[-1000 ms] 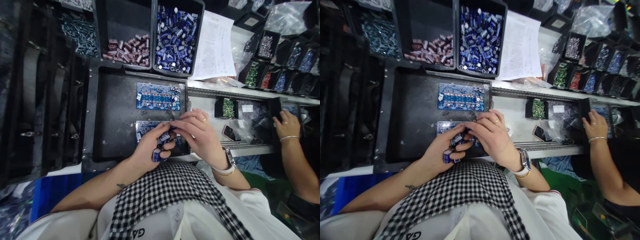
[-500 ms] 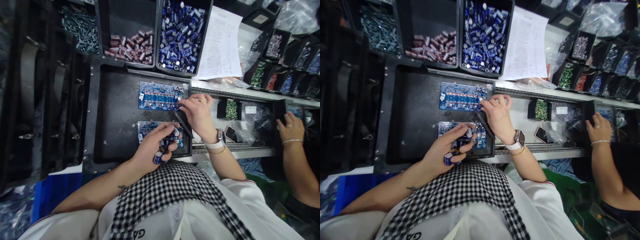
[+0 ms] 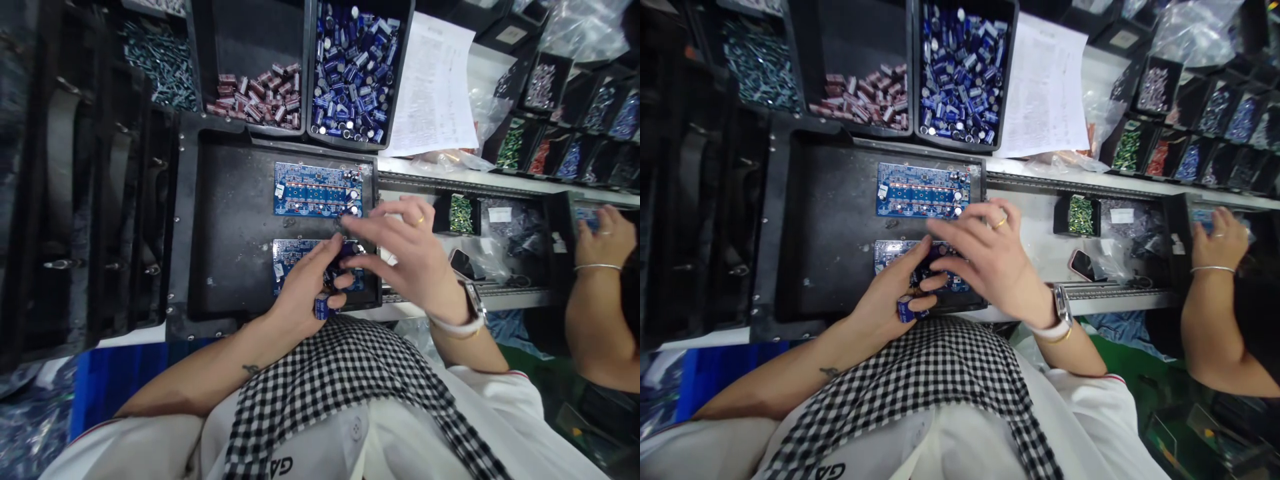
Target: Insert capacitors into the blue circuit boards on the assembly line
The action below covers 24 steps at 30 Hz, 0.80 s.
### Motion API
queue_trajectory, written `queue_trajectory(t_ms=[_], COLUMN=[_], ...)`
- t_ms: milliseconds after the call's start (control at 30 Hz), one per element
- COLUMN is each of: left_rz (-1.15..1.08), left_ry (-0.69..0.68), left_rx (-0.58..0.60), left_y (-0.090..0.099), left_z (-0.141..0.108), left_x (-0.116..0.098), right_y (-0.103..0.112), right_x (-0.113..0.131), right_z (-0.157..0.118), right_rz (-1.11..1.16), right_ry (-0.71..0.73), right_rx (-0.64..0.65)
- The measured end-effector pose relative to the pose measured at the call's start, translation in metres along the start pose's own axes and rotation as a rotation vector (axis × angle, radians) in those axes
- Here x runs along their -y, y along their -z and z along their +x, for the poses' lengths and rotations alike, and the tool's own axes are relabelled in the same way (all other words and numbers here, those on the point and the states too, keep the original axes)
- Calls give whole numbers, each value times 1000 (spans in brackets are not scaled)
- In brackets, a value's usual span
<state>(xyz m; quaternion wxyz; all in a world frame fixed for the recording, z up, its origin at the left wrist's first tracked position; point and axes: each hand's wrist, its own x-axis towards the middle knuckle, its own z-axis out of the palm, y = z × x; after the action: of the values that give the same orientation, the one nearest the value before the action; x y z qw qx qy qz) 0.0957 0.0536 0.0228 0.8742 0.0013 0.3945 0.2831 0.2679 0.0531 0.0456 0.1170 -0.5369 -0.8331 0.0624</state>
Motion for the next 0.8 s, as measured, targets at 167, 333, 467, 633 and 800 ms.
queue_trajectory(t_ms=[167,333,467,633,800], left_rz=[55,102,84,72,215], left_ry=[83,107,104,91,-33], left_rx=[22,101,151,117,33], left_y=[-2,4,6,5,7], left_z=[3,2,1,-1,2], left_x=[-1,-8,-9,-8,-5], right_y=[-16,-47,-49,-51,-29], right_x=[-16,-52,-50,-55,-41], right_z=[7,29,30,27,19], right_rz=[-71,-61,-86,-89,43], right_ry=[-205,-236,-215,-127,-92], right_rx=[-126,-56,-49,-59,-130])
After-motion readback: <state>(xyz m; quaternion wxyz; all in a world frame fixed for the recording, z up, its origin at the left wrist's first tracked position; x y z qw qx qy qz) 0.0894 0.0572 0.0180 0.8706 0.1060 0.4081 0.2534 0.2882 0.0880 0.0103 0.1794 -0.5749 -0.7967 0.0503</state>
